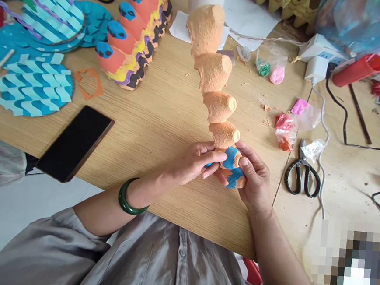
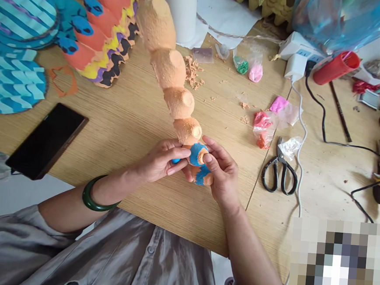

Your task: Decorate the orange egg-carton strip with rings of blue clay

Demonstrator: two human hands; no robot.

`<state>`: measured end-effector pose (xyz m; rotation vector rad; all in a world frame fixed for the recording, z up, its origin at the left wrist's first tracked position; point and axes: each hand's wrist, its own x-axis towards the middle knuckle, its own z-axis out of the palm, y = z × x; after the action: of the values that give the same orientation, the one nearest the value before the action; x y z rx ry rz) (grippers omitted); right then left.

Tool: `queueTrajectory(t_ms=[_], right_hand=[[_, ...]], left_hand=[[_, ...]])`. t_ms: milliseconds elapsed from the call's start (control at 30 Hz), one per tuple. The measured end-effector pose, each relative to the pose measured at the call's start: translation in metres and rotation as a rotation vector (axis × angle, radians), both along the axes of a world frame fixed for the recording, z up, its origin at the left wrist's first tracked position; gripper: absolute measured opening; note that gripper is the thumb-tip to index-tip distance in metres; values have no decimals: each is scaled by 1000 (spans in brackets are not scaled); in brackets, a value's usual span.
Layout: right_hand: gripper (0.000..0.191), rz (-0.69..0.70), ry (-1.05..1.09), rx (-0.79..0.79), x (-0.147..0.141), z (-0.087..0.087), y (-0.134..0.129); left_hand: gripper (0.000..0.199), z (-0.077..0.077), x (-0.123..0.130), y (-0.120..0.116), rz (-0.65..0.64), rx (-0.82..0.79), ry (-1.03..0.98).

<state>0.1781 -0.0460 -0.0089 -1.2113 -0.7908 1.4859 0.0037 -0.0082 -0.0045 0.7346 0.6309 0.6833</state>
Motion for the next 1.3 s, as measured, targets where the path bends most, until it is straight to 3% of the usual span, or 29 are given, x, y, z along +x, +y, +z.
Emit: queueTrajectory(t_ms=[200, 333, 567, 767, 1000, 1300], right_hand=[[36, 35, -42, 46, -2, -1, -1], [37, 47, -11, 40, 0, -3, -1], [37, 25, 87, -53, 2, -4, 3], [38, 28, 87, -72, 2, -4, 4], [39, 72, 92, -70, 5, -7, 3], [45, 65, 85, -97, 3, -4, 4]], left_hand=[[43, -2, 1, -1, 48, 32, 148], [47, -5, 0, -1, 24, 45, 119], [49, 4, -2, 1, 10, -19, 18], [35, -3, -2, 0, 5, -6, 49], [35, -3, -4, -2, 29, 84, 101], [26, 1, -3, 0, 38, 2, 66]])
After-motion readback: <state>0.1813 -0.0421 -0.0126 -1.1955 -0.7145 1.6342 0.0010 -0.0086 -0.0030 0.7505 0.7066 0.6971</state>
